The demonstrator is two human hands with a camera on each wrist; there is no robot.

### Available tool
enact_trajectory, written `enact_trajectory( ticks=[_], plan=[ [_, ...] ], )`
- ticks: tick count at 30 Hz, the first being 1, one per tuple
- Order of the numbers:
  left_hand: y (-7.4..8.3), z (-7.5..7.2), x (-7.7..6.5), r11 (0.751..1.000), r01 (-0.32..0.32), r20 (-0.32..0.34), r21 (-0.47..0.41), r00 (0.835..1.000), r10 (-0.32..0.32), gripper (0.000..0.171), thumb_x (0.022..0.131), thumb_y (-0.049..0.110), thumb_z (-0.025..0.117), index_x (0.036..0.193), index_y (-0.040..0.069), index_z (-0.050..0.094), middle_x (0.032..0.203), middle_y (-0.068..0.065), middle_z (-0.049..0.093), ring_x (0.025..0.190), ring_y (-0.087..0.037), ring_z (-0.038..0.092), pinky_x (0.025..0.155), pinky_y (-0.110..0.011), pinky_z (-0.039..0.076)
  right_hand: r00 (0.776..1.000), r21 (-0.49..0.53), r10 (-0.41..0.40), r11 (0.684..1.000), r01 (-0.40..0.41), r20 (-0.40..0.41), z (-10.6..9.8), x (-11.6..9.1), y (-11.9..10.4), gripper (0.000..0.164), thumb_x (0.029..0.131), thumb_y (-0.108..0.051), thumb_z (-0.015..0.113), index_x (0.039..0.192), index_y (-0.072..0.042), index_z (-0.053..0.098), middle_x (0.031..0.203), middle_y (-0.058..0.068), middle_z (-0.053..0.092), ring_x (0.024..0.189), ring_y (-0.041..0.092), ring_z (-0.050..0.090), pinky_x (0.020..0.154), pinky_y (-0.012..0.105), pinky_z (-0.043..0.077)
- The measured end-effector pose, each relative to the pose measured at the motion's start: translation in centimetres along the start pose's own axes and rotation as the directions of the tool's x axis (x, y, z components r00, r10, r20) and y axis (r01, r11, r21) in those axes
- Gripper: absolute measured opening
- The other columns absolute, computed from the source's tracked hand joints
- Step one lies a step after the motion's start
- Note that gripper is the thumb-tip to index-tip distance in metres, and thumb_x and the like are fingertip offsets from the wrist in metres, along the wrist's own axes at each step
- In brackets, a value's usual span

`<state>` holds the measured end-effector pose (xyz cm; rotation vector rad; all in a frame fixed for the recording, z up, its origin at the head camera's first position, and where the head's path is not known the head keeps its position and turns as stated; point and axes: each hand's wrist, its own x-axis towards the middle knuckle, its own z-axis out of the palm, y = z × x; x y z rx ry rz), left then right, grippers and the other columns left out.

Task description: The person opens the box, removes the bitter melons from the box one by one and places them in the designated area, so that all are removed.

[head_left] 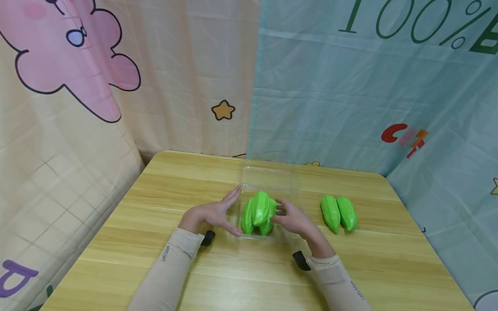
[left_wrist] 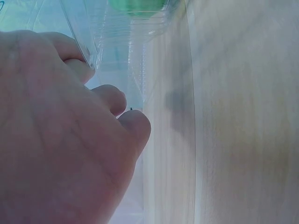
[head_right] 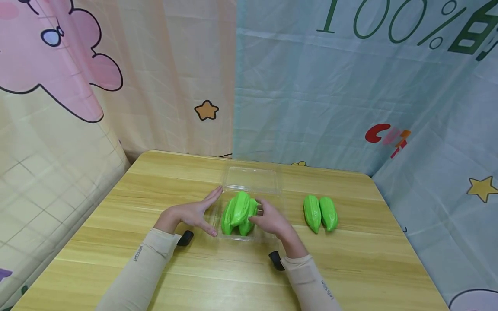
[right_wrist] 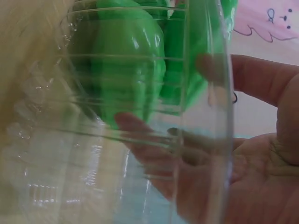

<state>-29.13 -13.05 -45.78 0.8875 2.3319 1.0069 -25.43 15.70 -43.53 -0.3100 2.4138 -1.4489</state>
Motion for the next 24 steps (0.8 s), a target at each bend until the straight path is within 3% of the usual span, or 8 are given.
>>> enact_trajectory(
  ticks=[8, 16, 24],
  plan=[
    [0.2, -0.2, 0.0, 1.0, 0.004, 0.001, 0.003, 1.0, -0.004, 0.141, 0.073, 0.043, 0.09, 0.159, 0.011, -0.016, 0.164, -0.008, -0.027, 0.149, -0.028, -0.02, 0.119, -0.056, 0.005, 1.0, -0.135, -0.003, 0.991, 0.002, -0.012, 0.4, 0.7, 1.0, 0.072, 0.092, -0.011, 0.069, 0.151, 0.012, 0.032, 0.144, 0.029, 0.048, 0.133, 0.044, 0.045, 0.108, 0.056, 0.038],
    [0.2, -0.1, 0.1, 1.0, 0.003, 0.0, -0.003, 1.0, -0.003, 0.142, 0.072, 0.045, 0.09, 0.159, 0.011, -0.017, 0.164, -0.008, -0.028, 0.149, -0.028, -0.02, 0.118, -0.056, 0.006, 0.994, -0.239, 0.046, 0.969, -0.069, -0.101, 0.5, 0.9, 1.5, 0.073, 0.092, -0.016, 0.072, 0.149, 0.01, 0.035, 0.143, 0.03, 0.048, 0.131, 0.047, 0.045, 0.107, 0.059, 0.038],
    [0.0, -0.1, 0.0, 1.0, 0.02, 0.004, -0.002, 1.0, -0.02, 0.142, 0.072, 0.047, 0.09, 0.159, 0.017, -0.019, 0.164, -0.005, -0.029, 0.148, -0.024, -0.021, 0.119, -0.054, 0.005, 0.991, -0.253, 0.055, 0.964, -0.084, -0.121, 0.3, 0.6, 1.0, 0.074, 0.09, -0.017, 0.073, 0.148, 0.01, 0.036, 0.141, 0.03, 0.05, 0.128, 0.047, 0.048, 0.104, 0.058, 0.041]
  ],
)
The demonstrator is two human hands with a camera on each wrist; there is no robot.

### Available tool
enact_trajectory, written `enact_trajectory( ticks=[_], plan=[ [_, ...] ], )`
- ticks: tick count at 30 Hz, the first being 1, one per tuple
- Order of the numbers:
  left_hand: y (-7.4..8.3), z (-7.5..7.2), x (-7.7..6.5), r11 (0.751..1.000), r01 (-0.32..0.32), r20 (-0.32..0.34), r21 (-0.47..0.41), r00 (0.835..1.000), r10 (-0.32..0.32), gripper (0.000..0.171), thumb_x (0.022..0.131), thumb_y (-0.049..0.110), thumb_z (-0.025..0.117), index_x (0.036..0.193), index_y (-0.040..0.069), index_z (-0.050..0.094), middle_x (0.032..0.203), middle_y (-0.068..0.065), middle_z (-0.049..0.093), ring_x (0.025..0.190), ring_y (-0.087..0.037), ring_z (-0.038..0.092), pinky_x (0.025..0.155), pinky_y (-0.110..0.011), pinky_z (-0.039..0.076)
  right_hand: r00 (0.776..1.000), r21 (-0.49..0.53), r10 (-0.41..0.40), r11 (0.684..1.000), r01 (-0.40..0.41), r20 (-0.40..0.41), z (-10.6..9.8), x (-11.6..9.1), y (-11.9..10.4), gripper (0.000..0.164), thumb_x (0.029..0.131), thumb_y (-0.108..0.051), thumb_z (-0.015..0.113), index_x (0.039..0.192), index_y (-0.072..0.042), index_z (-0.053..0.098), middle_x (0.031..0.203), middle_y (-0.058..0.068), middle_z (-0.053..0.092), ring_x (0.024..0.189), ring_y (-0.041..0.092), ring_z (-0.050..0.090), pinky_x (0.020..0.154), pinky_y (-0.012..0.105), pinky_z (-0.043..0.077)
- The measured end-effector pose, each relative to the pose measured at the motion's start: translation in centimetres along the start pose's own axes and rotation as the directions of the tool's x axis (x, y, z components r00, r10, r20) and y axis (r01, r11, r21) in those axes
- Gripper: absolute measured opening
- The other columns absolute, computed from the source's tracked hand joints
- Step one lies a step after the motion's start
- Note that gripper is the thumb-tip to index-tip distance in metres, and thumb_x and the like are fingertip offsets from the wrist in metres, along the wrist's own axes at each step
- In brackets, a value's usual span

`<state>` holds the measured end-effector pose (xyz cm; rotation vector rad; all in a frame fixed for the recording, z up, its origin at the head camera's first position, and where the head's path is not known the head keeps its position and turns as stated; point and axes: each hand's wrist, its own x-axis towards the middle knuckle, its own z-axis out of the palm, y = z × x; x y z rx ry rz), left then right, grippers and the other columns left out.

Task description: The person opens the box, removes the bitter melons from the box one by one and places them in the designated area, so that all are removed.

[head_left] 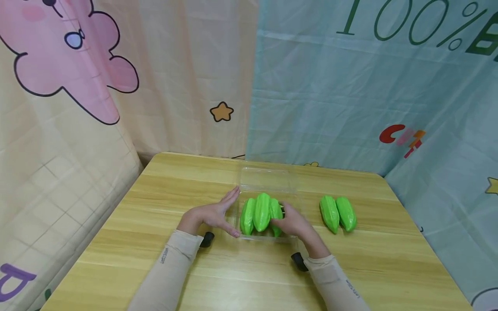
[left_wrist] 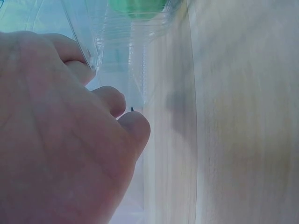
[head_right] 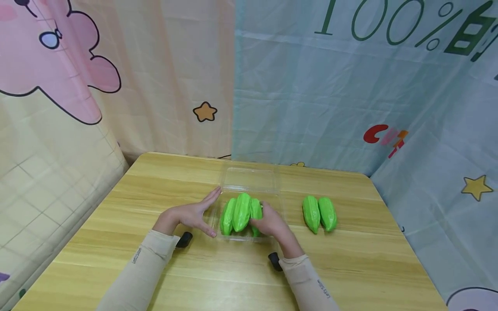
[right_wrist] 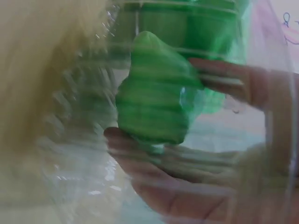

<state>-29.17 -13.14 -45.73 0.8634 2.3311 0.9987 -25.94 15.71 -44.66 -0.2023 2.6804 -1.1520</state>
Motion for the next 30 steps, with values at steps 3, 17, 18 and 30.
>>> enact_trajectory(
  ticks=[3, 17, 18, 30],
  plan=[
    [-0.1, 0.1, 0.0, 1.0, -0.006, -0.004, -0.004, 1.0, 0.006, 0.142, 0.072, 0.047, 0.09, 0.159, 0.018, -0.018, 0.164, -0.006, -0.028, 0.148, -0.025, -0.021, 0.119, -0.054, 0.005, 1.0, 0.003, 0.007, 1.0, -0.007, -0.008, -0.5, -0.3, -0.2, 0.076, 0.091, -0.019, 0.074, 0.15, 0.009, 0.035, 0.141, 0.03, 0.049, 0.128, 0.047, 0.048, 0.103, 0.059, 0.042],
    [0.0, 0.0, -0.1, 1.0, -0.026, -0.009, -0.001, 1.0, 0.026, 0.141, 0.073, 0.044, 0.09, 0.159, 0.015, -0.018, 0.164, -0.008, -0.027, 0.149, -0.027, -0.021, 0.119, -0.056, 0.004, 1.0, 0.015, -0.015, 1.0, 0.015, 0.001, -3.9, -1.3, -0.7, 0.068, 0.099, -0.02, 0.066, 0.153, 0.001, 0.032, 0.151, 0.028, 0.04, 0.134, 0.048, 0.042, 0.101, 0.059, 0.044],
    [0.0, 0.0, -0.1, 1.0, -0.03, -0.009, -0.005, 1.0, 0.03, 0.141, 0.073, 0.043, 0.09, 0.159, 0.014, -0.018, 0.164, -0.009, -0.027, 0.149, -0.028, -0.021, 0.119, -0.056, 0.004, 1.0, 0.019, -0.015, 1.0, 0.016, -0.009, -4.1, -1.4, -0.7, 0.069, 0.099, -0.021, 0.066, 0.154, 0.001, 0.032, 0.151, 0.028, 0.04, 0.135, 0.047, 0.042, 0.101, 0.059, 0.043],
    [0.2, 0.1, -0.1, 0.999, -0.038, -0.015, 0.002, 0.999, 0.038, 0.139, 0.075, 0.04, 0.09, 0.159, 0.009, -0.016, 0.164, -0.01, -0.026, 0.149, -0.03, -0.02, 0.119, -0.056, 0.005, 0.995, 0.12, 0.0, 0.993, 0.011, -0.095, -7.3, -2.0, 0.0, 0.075, 0.099, -0.02, 0.066, 0.156, 0.003, 0.023, 0.154, 0.03, 0.032, 0.138, 0.049, 0.036, 0.102, 0.058, 0.044]
  ],
)
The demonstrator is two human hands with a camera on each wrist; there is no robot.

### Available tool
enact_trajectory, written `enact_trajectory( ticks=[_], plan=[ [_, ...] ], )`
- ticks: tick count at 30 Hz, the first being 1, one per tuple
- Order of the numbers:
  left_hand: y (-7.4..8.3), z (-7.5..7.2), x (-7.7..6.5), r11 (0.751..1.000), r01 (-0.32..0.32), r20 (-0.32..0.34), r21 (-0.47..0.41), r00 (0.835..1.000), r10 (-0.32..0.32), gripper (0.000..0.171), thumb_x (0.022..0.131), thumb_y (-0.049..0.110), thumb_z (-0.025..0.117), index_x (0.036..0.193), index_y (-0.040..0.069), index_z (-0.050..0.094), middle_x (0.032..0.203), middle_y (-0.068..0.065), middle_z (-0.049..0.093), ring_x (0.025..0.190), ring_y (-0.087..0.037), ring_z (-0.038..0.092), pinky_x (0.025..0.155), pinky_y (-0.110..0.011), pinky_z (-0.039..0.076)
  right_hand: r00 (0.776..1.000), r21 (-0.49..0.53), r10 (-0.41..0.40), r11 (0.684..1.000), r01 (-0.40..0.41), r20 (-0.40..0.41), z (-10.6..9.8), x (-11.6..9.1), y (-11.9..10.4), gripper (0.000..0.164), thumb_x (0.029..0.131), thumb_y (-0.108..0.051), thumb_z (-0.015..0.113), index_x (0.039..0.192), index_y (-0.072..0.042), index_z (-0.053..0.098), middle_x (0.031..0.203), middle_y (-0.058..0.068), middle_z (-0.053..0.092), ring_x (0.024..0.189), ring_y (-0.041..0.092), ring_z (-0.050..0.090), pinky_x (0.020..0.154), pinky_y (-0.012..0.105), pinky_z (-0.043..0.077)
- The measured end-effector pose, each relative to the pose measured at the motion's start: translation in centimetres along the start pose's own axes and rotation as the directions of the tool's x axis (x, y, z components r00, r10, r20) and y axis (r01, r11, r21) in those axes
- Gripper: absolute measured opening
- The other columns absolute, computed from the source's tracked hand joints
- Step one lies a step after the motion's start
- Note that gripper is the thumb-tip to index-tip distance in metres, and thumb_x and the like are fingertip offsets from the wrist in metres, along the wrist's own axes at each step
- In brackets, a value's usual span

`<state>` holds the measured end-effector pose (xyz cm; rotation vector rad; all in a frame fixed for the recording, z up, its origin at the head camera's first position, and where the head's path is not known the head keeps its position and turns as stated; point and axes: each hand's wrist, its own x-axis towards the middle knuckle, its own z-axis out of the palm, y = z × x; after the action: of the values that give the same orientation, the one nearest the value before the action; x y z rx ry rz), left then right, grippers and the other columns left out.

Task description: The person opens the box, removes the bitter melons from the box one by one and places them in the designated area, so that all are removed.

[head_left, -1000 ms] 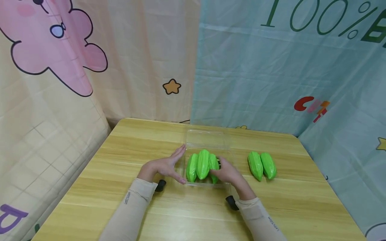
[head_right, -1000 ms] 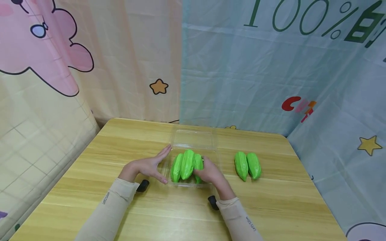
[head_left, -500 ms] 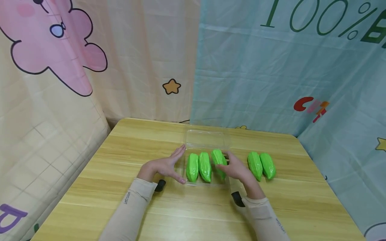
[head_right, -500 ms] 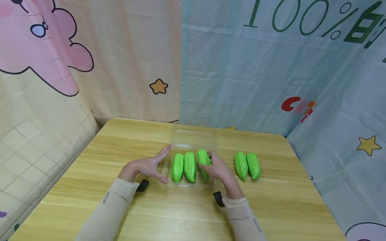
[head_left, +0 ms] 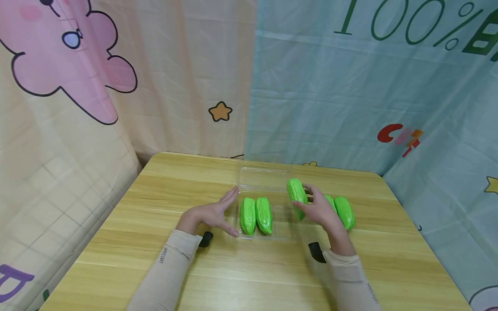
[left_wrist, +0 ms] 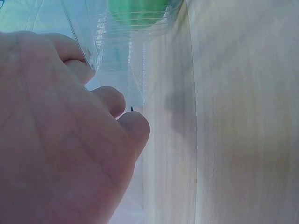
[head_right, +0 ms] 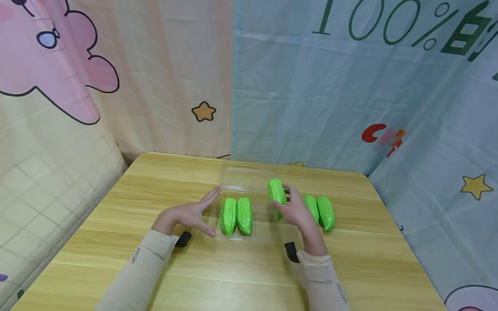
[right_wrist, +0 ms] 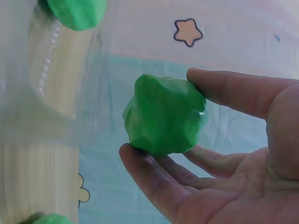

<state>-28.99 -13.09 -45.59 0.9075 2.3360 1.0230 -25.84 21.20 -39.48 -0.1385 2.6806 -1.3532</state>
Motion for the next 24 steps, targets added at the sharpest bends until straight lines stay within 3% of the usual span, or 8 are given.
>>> enact_trajectory(
  ticks=[6, 14, 24],
  plan=[
    [-0.1, 0.0, -0.1, 1.0, 0.005, -0.004, -0.003, 1.0, -0.005, 0.139, 0.075, 0.041, 0.09, 0.159, 0.009, -0.015, 0.164, -0.01, -0.025, 0.149, -0.031, -0.019, 0.118, -0.058, 0.006, 0.999, 0.038, 0.026, 0.999, -0.024, -0.044, -2.1, -0.5, 0.5, 0.077, 0.1, -0.022, 0.065, 0.158, 0.001, 0.019, 0.157, 0.028, 0.028, 0.14, 0.047, 0.033, 0.1, 0.057, 0.046],
    [-0.2, 0.0, -0.1, 1.0, 0.01, 0.0, -0.002, 1.0, -0.01, 0.139, 0.074, 0.043, 0.089, 0.159, 0.01, -0.016, 0.164, -0.011, -0.026, 0.149, -0.032, -0.02, 0.118, -0.058, 0.004, 0.991, 0.044, 0.097, 0.995, -0.093, -0.098, -4.9, -1.0, 1.6, 0.08, 0.101, -0.026, 0.063, 0.158, 0.005, 0.016, 0.159, 0.031, 0.022, 0.143, 0.048, 0.026, 0.107, 0.06, 0.038],
    [0.0, 0.0, -0.1, 1.0, 0.005, -0.009, -0.002, 1.0, -0.005, 0.139, 0.075, 0.042, 0.089, 0.159, 0.009, -0.016, 0.164, -0.01, -0.025, 0.149, -0.035, -0.019, 0.118, -0.059, 0.005, 0.974, 0.096, 0.159, 0.985, -0.145, -0.158, -9.1, -2.1, 5.4, 0.078, 0.105, -0.028, 0.054, 0.157, 0.008, 0.008, 0.161, 0.034, 0.013, 0.144, 0.052, 0.022, 0.11, 0.06, 0.033]
  ],
)
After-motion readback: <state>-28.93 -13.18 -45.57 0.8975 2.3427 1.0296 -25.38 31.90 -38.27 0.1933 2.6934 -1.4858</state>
